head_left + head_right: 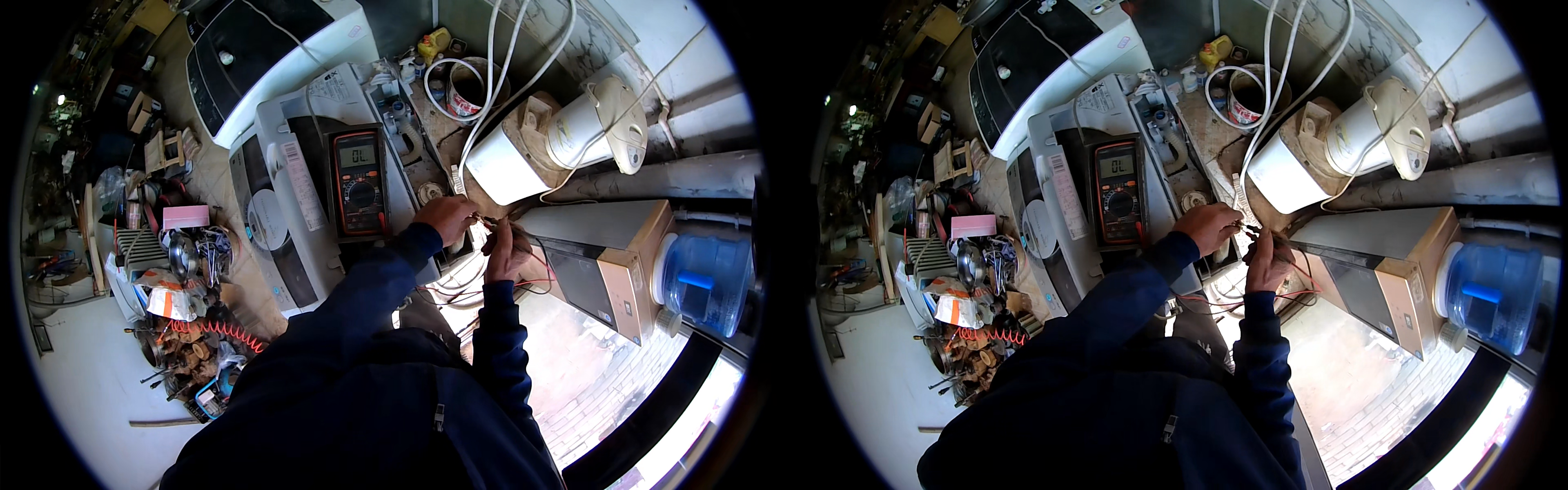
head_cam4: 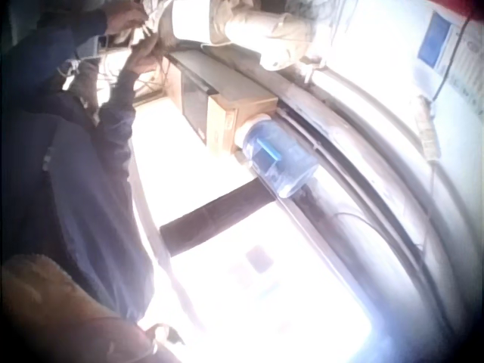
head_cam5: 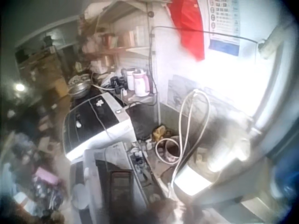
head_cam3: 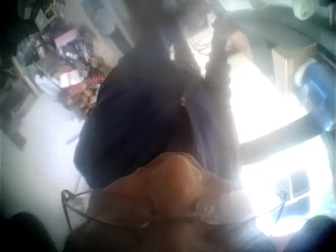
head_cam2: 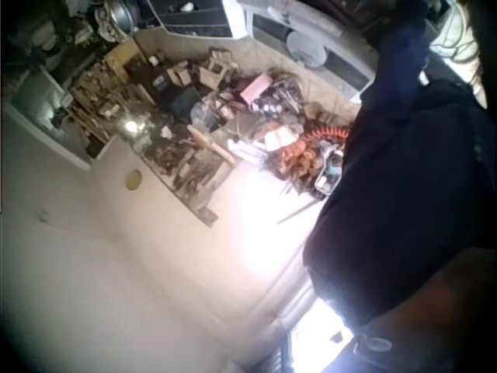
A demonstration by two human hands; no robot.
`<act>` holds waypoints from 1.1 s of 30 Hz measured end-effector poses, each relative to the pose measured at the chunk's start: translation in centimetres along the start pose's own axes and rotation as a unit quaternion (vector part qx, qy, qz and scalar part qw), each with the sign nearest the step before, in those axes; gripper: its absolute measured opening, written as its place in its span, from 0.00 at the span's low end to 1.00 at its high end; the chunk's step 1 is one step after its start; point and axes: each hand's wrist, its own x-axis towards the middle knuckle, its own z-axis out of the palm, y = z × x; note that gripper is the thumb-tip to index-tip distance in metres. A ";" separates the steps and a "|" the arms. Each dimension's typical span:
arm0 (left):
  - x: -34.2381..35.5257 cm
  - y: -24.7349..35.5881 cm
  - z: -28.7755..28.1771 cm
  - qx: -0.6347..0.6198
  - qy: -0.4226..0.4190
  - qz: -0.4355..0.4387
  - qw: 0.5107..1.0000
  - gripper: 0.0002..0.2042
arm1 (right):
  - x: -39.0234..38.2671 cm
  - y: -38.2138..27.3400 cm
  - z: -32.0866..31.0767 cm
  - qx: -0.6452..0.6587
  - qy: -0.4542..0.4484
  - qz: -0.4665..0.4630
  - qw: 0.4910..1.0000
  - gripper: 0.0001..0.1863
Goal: The person walks through a cluttered workshop and approaches a disassembled washing machine. They use a multimeter to test various electrical components and wires inside the machine's control panel, checking for continuity or voltage.
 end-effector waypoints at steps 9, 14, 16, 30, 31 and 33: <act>0.3 0.2 0.1 0.044 -0.046 0.002 0.998 0.11 | -3.0 -1.4 -0.9 -0.119 0.014 -0.138 0.983 0.13; 0.4 -0.4 0.4 -0.019 0.102 0.038 0.994 0.16 | -3.0 -4.3 -2.4 -0.038 0.025 -0.061 0.997 0.13; 0.2 0.6 -1.2 -0.070 0.131 0.004 0.989 0.16 | -3.3 -3.2 -4.3 -0.042 0.022 -0.041 0.998 0.13; -17.2 3.7 -11.0 -0.726 -0.014 -0.304 0.616 0.12 | -6.8 2.2 -5.8 -0.008 -0.116 0.029 0.993 0.09; -18.7 3.6 -9.8 -0.743 -0.036 -0.325 0.584 0.13 | -6.7 1.6 -5.5 -0.013 -0.124 0.045 0.991 0.09; -21.6 3.3 -7.5 -0.755 -0.093 -0.348 0.548 0.14 | -6.7 1.3 -4.7 -0.031 -0.133 0.052 0.989 0.09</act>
